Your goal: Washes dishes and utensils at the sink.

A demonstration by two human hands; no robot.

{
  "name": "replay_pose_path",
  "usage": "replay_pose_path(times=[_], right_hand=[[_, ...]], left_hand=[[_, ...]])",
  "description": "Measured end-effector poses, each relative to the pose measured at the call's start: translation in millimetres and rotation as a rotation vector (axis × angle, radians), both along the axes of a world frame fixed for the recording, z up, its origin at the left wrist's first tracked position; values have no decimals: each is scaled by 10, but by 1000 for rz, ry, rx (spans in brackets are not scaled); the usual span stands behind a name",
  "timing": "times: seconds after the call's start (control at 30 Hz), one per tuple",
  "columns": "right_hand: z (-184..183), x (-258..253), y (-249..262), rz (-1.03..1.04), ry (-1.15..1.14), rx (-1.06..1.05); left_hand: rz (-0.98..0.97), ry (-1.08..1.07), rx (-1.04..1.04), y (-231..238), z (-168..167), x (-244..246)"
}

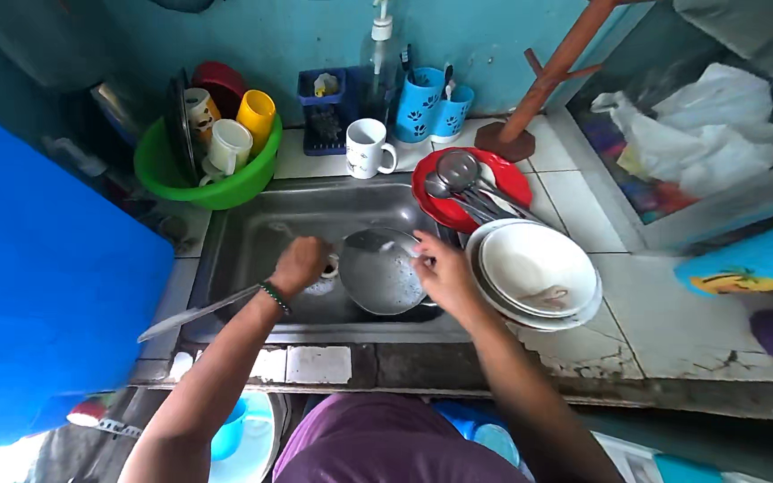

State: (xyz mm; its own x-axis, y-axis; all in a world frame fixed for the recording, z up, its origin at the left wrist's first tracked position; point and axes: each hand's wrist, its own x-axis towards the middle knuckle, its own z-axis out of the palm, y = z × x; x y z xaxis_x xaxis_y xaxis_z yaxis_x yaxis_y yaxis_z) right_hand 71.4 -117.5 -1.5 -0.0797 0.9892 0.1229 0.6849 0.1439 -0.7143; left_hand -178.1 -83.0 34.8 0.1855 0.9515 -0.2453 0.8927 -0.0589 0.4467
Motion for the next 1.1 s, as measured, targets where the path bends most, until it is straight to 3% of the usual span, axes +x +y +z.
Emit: replay_pose_path(times=[0.13,0.23,0.4,0.5,0.6,0.7,0.8,0.93,1.1], right_hand=[[-296,-232,231,32,-176,-237],[-512,-320,304,157,-415,-488],[-725,-363,396,348,-581,-615],[-679,-404,418,435,-512,-737],[-683,-413,438,288,-485,-776],[-716,-431,477,335,-452,-847],[-692,-398,445,275,-491,-806],[-755,-353,442,334,-540,-519],[-813,-362,468,370,-591,-518]], left_hand=[[-99,131,-235,170,-391,370],[-157,289,-270,150,-435,661],[-318,487,-316,76,-542,1025],[-309,411,-347,155,-705,1067],[-209,279,-348,276,-849,1084],[-217,245,-346,356,-915,1074],[-203,277,-362,363,-881,1044],[-109,213,-356,341,-651,965],[-92,252,-365,329,-734,1010]])
